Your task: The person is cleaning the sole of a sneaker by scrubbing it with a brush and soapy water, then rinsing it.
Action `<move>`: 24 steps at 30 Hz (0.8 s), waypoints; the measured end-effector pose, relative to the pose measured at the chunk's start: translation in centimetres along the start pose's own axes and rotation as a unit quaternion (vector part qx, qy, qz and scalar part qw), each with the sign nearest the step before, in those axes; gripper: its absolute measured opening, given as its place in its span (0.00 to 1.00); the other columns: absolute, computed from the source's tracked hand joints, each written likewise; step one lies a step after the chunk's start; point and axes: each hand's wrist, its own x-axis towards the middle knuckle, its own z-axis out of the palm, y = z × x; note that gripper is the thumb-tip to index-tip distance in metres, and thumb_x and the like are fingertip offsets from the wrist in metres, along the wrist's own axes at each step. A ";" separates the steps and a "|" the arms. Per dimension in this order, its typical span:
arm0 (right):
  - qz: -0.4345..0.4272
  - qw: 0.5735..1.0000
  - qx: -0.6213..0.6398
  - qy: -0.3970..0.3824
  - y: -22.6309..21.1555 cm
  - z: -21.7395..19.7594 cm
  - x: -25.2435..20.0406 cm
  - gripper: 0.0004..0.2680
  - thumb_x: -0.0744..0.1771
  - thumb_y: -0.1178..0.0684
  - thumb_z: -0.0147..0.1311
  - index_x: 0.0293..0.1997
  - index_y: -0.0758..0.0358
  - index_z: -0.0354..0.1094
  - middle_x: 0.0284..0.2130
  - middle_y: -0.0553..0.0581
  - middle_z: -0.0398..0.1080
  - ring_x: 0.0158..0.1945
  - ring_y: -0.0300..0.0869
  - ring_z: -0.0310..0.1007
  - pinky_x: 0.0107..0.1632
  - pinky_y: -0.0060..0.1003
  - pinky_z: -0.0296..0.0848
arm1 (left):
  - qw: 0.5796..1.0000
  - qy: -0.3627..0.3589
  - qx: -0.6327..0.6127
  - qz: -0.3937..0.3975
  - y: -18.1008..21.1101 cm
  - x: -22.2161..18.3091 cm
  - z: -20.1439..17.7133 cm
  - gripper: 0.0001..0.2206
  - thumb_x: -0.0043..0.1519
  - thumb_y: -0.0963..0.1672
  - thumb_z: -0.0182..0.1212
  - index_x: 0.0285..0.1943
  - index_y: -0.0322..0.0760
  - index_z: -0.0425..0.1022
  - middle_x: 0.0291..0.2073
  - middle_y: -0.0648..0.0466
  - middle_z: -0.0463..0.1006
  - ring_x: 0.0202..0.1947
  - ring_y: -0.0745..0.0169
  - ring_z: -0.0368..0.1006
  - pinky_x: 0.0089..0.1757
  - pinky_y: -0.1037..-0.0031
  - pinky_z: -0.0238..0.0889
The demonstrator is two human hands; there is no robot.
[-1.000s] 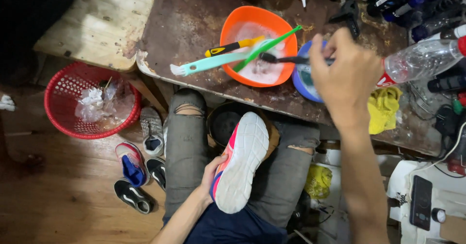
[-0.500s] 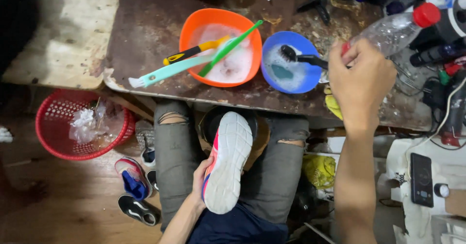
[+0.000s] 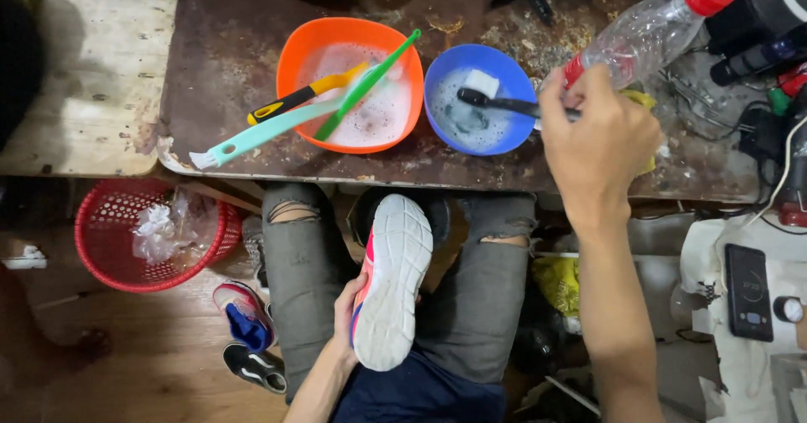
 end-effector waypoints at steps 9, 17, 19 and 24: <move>0.021 0.996 0.082 0.040 0.3 0.3 -1.0 0.14 0.69 0.56 0.64 0.24 0.58 0.63 0.15 0.45 0.61 0.16 0.36 0.56 0.21 0.33 0.55 | 1.000 -0.020 0.020 0.002 -0.3 0.5 -1.1 0.31 0.51 0.51 0.54 0.60 0.24 0.63 0.46 0.31 0.72 0.42 0.37 0.71 0.46 0.58 0.64; 0.056 0.979 0.187 0.054 -0.7 0.8 -2.1 0.15 0.69 0.60 0.60 0.22 0.61 0.59 0.15 0.49 0.62 0.18 0.37 0.56 0.23 0.34 0.52 | 0.989 -0.124 -0.027 -0.072 -0.5 2.3 -6.8 0.37 0.49 0.53 0.56 0.65 0.27 0.58 0.51 0.28 0.68 0.49 0.35 0.68 0.45 0.52 0.67; 0.068 0.975 0.206 0.054 -0.6 0.8 -2.2 0.15 0.69 0.62 0.60 0.22 0.62 0.59 0.15 0.49 0.61 0.18 0.37 0.56 0.25 0.34 0.53 | 0.991 -0.116 -0.018 -0.062 -0.5 2.3 -6.3 0.37 0.49 0.53 0.55 0.64 0.25 0.59 0.49 0.26 0.69 0.46 0.35 0.70 0.44 0.55 0.67; 0.136 0.916 0.376 -0.005 -2.4 -2.3 -3.4 0.16 0.71 0.65 0.55 0.22 0.66 0.53 0.17 0.52 0.54 0.25 0.36 0.50 0.32 0.33 0.51 | 0.992 -0.119 -0.043 -0.027 -0.5 2.0 -5.4 0.34 0.50 0.51 0.58 0.65 0.29 0.59 0.52 0.32 0.69 0.48 0.31 0.68 0.47 0.55 0.65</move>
